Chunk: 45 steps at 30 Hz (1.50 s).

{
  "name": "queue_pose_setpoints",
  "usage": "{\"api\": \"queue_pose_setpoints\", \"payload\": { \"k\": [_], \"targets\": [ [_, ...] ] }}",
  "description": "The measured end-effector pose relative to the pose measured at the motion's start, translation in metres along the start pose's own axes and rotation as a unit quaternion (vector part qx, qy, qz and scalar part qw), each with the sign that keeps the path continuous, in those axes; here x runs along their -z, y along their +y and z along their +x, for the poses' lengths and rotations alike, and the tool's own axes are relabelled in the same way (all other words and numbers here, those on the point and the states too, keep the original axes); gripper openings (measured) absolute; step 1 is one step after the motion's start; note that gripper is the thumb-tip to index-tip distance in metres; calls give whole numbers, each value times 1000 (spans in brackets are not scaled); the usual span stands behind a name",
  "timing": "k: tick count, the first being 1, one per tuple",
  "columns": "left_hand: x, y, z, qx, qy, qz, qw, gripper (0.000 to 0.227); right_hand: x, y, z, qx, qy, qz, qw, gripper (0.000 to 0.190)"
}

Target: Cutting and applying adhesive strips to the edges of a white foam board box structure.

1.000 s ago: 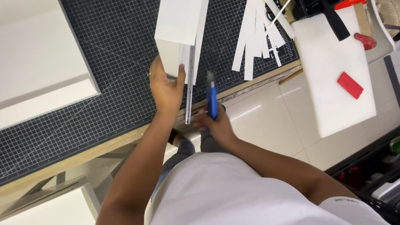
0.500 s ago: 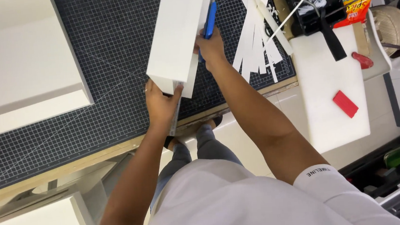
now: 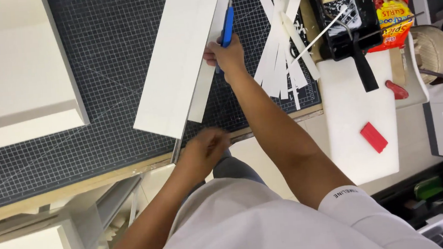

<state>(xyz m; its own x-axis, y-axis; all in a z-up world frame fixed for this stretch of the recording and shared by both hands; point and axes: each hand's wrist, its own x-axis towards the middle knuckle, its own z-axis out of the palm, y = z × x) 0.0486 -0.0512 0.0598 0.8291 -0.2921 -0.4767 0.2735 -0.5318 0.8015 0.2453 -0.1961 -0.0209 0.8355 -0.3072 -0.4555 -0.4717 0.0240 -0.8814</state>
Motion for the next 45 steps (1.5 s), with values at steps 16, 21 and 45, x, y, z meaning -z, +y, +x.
{"api": "queue_pose_setpoints", "payload": {
  "k": [16, 21, 45],
  "targets": [
    [-36, -23, 260, -166, 379, 375, 829, 32, 36, 25, 24, 40, 25, 8, 999, 29],
    [-31, -20, 276, -207, 432, 409, 777, 14, 36, 28, 27, 35, 20, 15, 999, 29],
    [25, 90, 333, 112, 47, 577, 808, 85, 29, 6, 22, 192, -22, -167, 967, 77]
  ]
}}
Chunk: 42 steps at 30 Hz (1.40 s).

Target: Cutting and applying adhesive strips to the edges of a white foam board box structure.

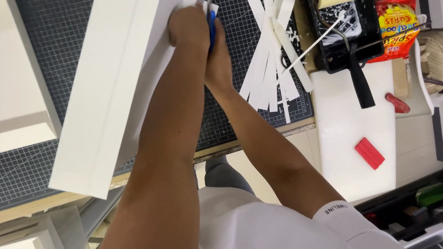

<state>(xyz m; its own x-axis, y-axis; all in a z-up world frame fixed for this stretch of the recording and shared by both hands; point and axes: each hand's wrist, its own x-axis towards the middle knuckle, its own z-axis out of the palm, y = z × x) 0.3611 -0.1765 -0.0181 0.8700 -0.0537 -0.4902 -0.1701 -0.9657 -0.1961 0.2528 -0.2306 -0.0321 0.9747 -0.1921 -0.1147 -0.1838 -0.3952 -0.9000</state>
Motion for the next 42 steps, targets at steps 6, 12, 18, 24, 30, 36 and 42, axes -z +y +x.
{"api": "queue_pose_setpoints", "payload": {
  "k": [6, 12, 18, 24, 30, 36, 42],
  "targets": [
    [-9, -1, 9, 13, 7, -66, 998, 79, -9, -7, 2, -44, -37, 14, 998, 88],
    [-5, 2, 11, 44, -29, -129, 990, 85, -16, 3, 5, -33, -74, 1, 997, 93],
    [-6, -5, 4, 11, 21, -94, 995, 79, -25, 18, 16, -12, -125, -58, 990, 88],
    [-13, -8, 8, -29, 41, 32, 998, 81, -44, 29, -32, 1, -164, -113, 980, 83],
    [-52, -11, 16, -66, 96, 44, 992, 52, -63, 37, -137, 2, -203, -156, 967, 78],
    [-75, -18, 2, -91, 159, 16, 983, 36, -14, -65, -168, -44, -180, -120, 975, 79],
    [-69, -28, -46, -90, 175, -22, 980, 34, -37, -32, -167, -56, -172, -116, 977, 89]
  ]
}}
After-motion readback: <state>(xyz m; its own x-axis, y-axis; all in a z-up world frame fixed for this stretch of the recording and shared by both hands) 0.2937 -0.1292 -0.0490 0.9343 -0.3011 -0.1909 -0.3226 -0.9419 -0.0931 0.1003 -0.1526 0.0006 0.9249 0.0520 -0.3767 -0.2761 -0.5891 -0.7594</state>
